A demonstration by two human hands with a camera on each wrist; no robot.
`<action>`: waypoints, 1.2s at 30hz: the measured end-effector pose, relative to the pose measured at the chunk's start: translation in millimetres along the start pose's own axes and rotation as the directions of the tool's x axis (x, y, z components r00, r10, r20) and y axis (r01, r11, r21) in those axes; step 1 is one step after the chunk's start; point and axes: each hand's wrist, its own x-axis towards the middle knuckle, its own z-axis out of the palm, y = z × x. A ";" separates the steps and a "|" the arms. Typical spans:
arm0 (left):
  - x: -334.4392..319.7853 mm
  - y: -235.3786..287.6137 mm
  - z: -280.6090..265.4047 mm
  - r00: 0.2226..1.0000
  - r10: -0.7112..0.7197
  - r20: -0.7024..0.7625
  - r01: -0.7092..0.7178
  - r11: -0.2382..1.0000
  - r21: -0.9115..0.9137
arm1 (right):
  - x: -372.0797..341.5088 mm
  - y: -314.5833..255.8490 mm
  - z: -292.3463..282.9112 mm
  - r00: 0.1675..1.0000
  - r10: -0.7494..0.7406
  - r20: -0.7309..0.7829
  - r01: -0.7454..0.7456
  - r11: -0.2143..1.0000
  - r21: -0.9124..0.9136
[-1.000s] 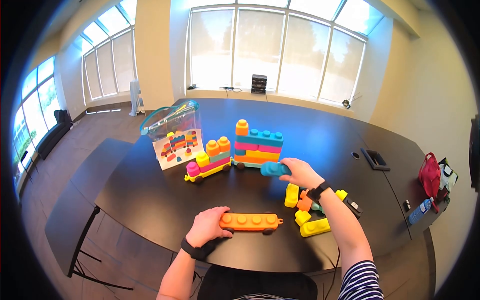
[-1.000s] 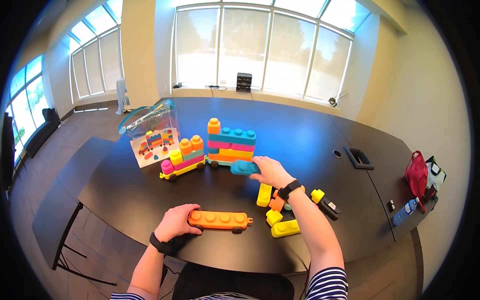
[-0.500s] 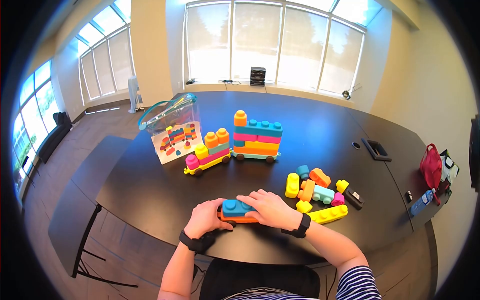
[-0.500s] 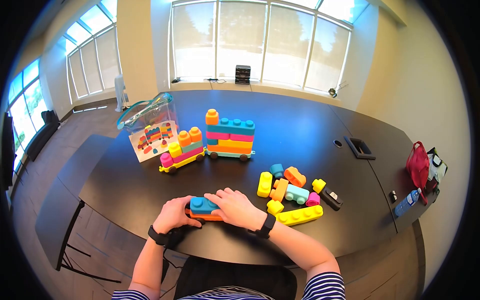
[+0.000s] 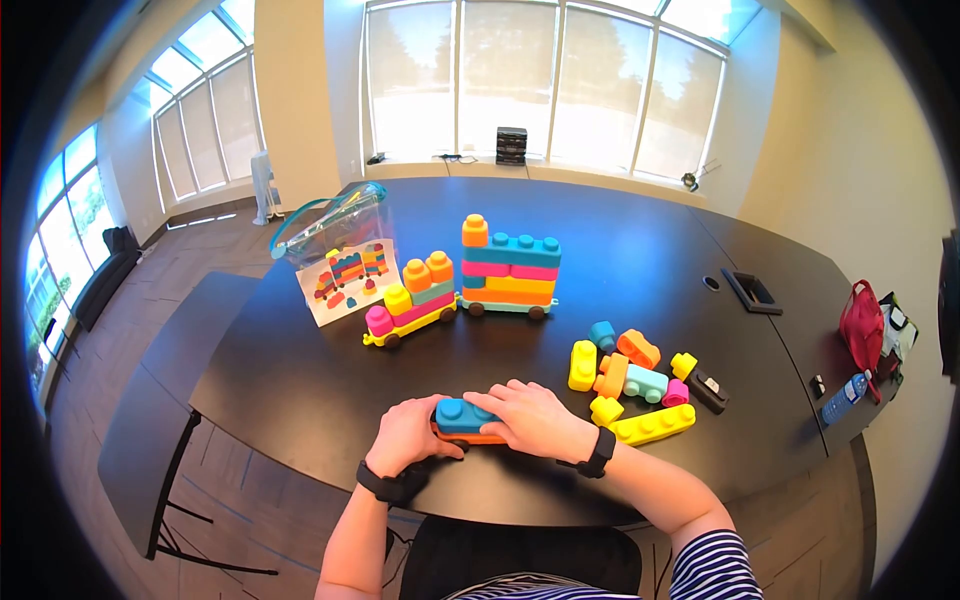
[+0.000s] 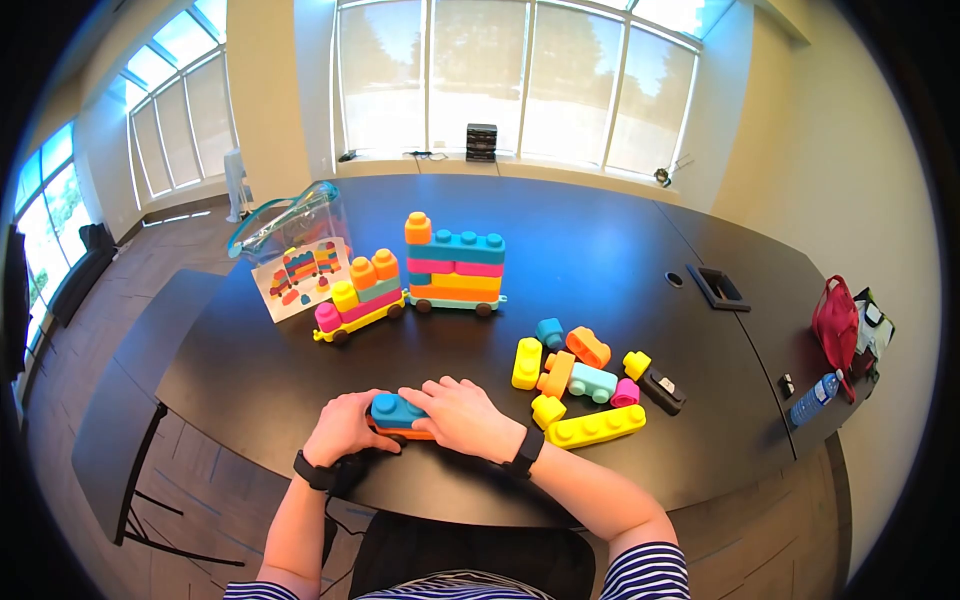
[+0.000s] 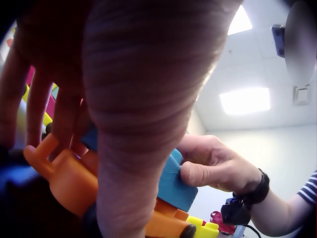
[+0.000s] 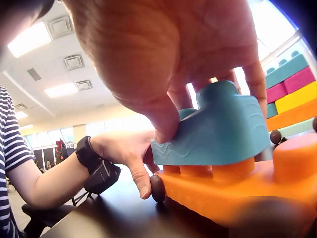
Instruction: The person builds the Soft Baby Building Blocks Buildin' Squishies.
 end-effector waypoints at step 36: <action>-9.1 26.3 -5.4 0.953 0.250 -0.168 -0.285 0.929 -0.237 | -78.6 109.3 -118.0 0.733 0.673 -0.102 -0.678 0.709 -0.196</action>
